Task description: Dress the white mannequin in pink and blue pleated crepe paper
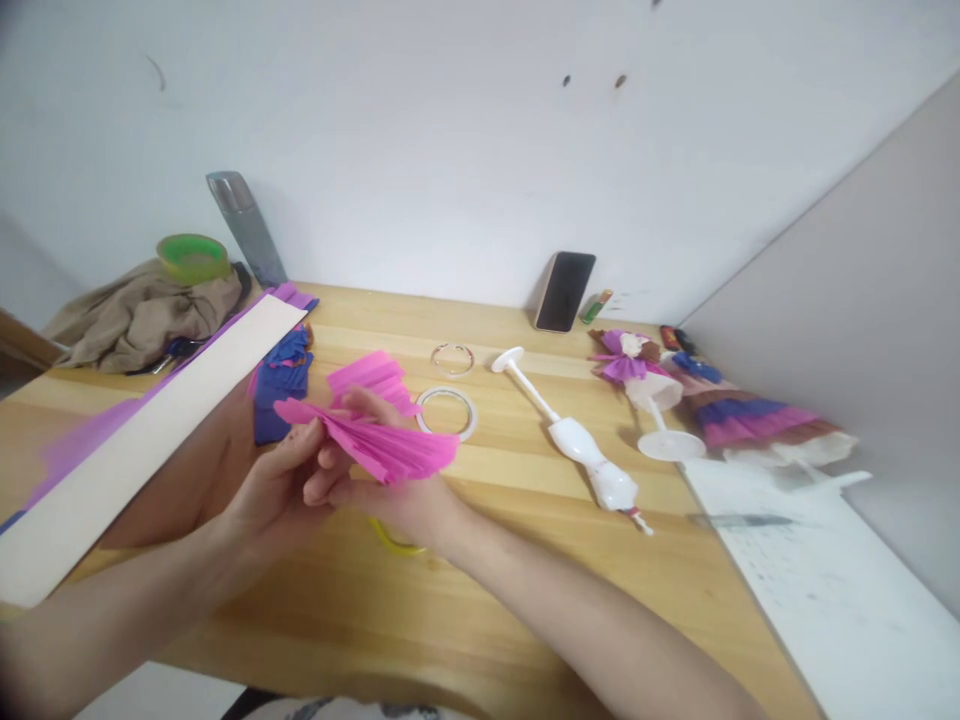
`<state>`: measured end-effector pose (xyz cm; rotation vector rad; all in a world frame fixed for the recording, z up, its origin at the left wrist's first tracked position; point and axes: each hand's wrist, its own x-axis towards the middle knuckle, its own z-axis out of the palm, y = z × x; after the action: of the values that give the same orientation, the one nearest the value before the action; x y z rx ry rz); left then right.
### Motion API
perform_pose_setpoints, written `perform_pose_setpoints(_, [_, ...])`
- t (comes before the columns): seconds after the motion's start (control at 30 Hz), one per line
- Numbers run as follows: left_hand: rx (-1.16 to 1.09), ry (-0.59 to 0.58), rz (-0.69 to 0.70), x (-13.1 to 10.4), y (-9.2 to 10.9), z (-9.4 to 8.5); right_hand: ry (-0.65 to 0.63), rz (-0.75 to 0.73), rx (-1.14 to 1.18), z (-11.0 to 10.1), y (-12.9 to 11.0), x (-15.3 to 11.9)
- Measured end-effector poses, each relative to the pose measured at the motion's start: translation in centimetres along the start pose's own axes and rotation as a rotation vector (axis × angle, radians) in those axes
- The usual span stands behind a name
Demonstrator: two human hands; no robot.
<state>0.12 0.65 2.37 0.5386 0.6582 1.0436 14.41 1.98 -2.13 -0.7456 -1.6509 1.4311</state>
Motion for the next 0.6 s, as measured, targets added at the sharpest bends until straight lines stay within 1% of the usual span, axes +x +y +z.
perform_pose_setpoints(0.07, [-0.032, 0.015, -0.044, 0.1, -0.7, 0.0, 0.041, -0.086, -0.017, -0.4, -0.4, 0.2])
perform_pose_setpoints(0.13, [-0.076, 0.019, -0.060, 0.0, -1.2, -0.1, 0.099, -0.182, -0.123, -1.0, -0.9, 0.2])
perform_pose_setpoints(0.23, [-0.130, -0.029, -0.092, -0.1, -1.9, -0.4, 0.153, -0.216, -0.298, -1.8, -1.3, 0.1])
perform_pose_setpoints(0.33, [-0.157, -0.049, -0.117, -0.2, -2.4, -0.6, 0.165, -0.205, -0.373, -2.0, -1.5, 0.1])
perform_pose_setpoints(0.43, [-0.154, -0.010, -0.124, -0.2, -2.9, -0.8, 0.176, -0.145, -0.344, -1.8, -1.9, 0.4])
perform_pose_setpoints(0.53, [-0.112, 0.019, -0.142, -0.3, -3.1, -0.8, 0.162, -0.071, -0.205, -1.6, -2.0, 0.7])
perform_pose_setpoints(0.6, [-0.054, 0.032, -0.202, -0.5, -3.1, -0.8, 0.210, 0.029, -0.041, -1.7, -1.9, 0.9])
